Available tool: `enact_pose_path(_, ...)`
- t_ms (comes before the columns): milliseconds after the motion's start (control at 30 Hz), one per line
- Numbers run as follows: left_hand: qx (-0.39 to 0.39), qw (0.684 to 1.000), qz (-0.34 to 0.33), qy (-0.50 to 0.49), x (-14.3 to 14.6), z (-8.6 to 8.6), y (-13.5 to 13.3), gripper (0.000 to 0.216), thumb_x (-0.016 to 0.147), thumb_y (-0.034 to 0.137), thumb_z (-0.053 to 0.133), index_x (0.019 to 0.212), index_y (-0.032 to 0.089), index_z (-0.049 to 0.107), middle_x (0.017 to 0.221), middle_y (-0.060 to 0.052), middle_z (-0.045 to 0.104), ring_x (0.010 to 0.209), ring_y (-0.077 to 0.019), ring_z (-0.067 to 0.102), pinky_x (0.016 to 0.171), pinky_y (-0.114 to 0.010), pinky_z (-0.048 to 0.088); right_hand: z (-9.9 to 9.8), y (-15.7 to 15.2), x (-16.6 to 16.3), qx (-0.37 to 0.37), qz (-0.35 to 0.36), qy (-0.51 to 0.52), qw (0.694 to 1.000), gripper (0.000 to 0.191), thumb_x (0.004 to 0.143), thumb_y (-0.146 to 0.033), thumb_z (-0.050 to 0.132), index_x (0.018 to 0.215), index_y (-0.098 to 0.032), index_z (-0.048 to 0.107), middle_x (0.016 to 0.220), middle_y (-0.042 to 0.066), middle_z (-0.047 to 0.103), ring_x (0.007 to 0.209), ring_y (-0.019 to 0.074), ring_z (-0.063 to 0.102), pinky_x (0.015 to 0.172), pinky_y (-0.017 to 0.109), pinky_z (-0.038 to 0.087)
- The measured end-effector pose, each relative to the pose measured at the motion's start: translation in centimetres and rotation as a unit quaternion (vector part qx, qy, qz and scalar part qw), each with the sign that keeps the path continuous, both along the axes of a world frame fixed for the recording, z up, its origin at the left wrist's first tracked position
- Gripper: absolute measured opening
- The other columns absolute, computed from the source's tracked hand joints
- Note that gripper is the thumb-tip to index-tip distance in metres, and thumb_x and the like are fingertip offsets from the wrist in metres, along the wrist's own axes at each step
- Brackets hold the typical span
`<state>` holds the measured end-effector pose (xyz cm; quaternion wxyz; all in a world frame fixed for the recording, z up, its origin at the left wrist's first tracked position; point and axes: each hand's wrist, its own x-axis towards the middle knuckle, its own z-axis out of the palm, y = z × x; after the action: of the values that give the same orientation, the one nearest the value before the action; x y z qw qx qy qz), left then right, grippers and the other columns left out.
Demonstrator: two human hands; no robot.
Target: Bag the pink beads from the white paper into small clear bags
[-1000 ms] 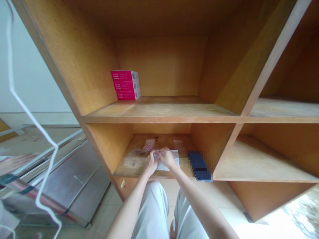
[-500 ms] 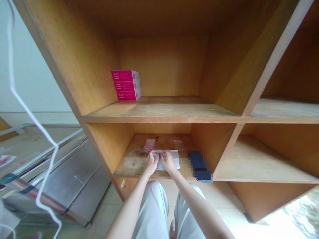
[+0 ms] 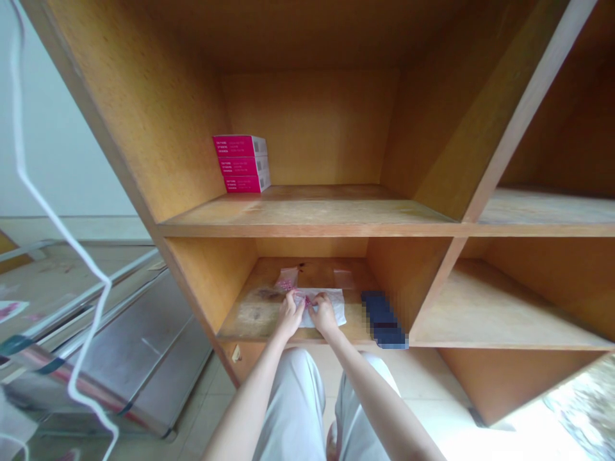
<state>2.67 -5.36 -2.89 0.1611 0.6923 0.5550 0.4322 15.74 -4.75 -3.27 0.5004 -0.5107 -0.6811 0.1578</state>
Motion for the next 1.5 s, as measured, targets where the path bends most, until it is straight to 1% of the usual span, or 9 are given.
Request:
enact_pose_path(433, -0.006, 1.0, 0.009, 0.007, 0.0, 0.4, -0.3, 0.038, 0.082, 0.037, 0.039, 0.112, 0.015, 0.036, 0.109, -0.011, 0.051, 0.102, -0.0202, 0.05, 0.09, -0.038, 0.037, -0.8, 0.5, 0.2, -0.012, 0.007, 0.005, 1.0, 0.007, 0.07, -0.017, 0.051, 0.064, -0.016, 0.055, 0.08, 0.008, 0.054, 0.079, 0.0196, 0.052, 0.075, 0.031, 0.041)
enact_pose_path(600, -0.014, 1.0, 0.012, 0.014, 0.1, 0.3, -0.3, 0.038, 0.082, 0.037, 0.039, 0.113, 0.016, 0.035, 0.109, -0.011, 0.051, 0.103, -0.0202, 0.049, 0.09, -0.037, 0.037, -0.6, 0.4, 0.3, -0.021, 0.012, 0.013, 1.0, 0.005, 0.066, -0.012, 0.053, 0.065, -0.016, 0.056, 0.081, 0.008, 0.055, 0.08, 0.0198, 0.052, 0.076, 0.031, 0.041)
enact_pose_path(767, -0.024, 0.999, 0.014, 0.035, 0.1, 0.5, -0.4, 0.04, 0.082, 0.038, 0.039, 0.115, 0.016, 0.035, 0.11, -0.012, 0.051, 0.104, -0.0206, 0.049, 0.089, -0.037, 0.037, -0.2, 0.3, 0.7, -0.009, 0.013, 0.062, 0.998, 0.005, 0.069, -0.017, 0.051, 0.069, -0.017, 0.056, 0.077, 0.005, 0.055, 0.077, 0.0183, 0.053, 0.075, 0.03, 0.042)
enact_pose_path(867, -0.023, 0.998, 0.007, 0.056, 0.2, 0.9, -0.7, 0.039, 0.082, 0.038, 0.041, 0.114, 0.018, 0.037, 0.108, -0.01, 0.053, 0.1, -0.0209, 0.051, 0.088, -0.037, 0.038, -0.1, 0.2, 1.0, -0.019, 0.016, 0.111, 0.994, 0.01, 0.072, -0.023, 0.049, 0.076, -0.017, 0.055, 0.078, 0.004, 0.057, 0.075, 0.0169, 0.055, 0.073, 0.029, 0.043)
enact_pose_path(1067, 0.004, 0.993, -0.025, 0.114, 0.6, 1.7, -1.4, 0.037, 0.077, 0.028, 0.047, 0.113, 0.021, 0.041, 0.106, -0.007, 0.056, 0.096, -0.0216, 0.051, 0.085, -0.037, 0.038, 0.2, 0.0, 1.1, -0.029, 0.034, 0.159, 0.986, 0.016, 0.076, -0.032, 0.049, 0.078, -0.017, 0.056, 0.084, 0.005, 0.06, 0.077, 0.0152, 0.056, 0.072, 0.026, 0.044)
enact_pose_path(1167, 0.016, 0.991, -0.041, 0.126, 0.7, 1.9, -1.6, 0.041, 0.074, 0.023, 0.05, 0.113, 0.022, 0.042, 0.108, -0.006, 0.055, 0.097, -0.0217, 0.051, 0.085, -0.037, 0.038, 0.8, -0.4, 1.0, -0.016, 0.047, 0.153, 0.987, 0.017, 0.075, -0.032, 0.05, 0.075, -0.017, 0.058, 0.085, 0.006, 0.06, 0.081, 0.016, 0.056, 0.072, 0.026, 0.044)
enact_pose_path(1300, 0.014, 0.99, -0.045, 0.134, 0.8, 2.0, -1.7, 0.042, 0.072, 0.021, 0.05, 0.113, 0.021, 0.042, 0.109, -0.006, 0.054, 0.098, -0.0223, 0.05, 0.085, -0.038, 0.038, 1.6, -0.7, 1.1, -0.012, 0.067, 0.134, 0.989, 0.019, 0.076, -0.029, 0.05, 0.07, -0.017, 0.063, 0.085, 0.007, 0.061, 0.086, 0.0181, 0.055, 0.078, 0.029, 0.042)
enact_pose_path(1367, 0.013, 0.991, -0.039, 0.127, 0.8, 2.0, -1.7, 0.039, 0.074, 0.022, 0.049, 0.112, 0.02, 0.041, 0.108, -0.007, 0.054, 0.098, -0.0224, 0.05, 0.086, -0.038, 0.038, 1.7, -0.7, 1.2, -0.016, 0.073, 0.141, 0.987, 0.021, 0.078, -0.028, 0.048, 0.071, -0.017, 0.064, 0.087, 0.008, 0.062, 0.087, 0.0183, 0.055, 0.08, 0.03, 0.042)
enact_pose_path(1500, 0.001, 0.996, -0.015, 0.087, 0.7, 1.5, -1.2, 0.031, 0.079, 0.032, 0.043, 0.107, 0.019, 0.041, 0.103, -0.008, 0.055, 0.097, -0.0214, 0.051, 0.086, -0.037, 0.039, 0.9, -0.1, 1.2, -0.031, 0.034, 0.162, 0.986, 0.021, 0.079, -0.026, 0.043, 0.079, -0.018, 0.062, 0.087, 0.006, 0.061, 0.084, 0.0172, 0.056, 0.078, 0.029, 0.043)
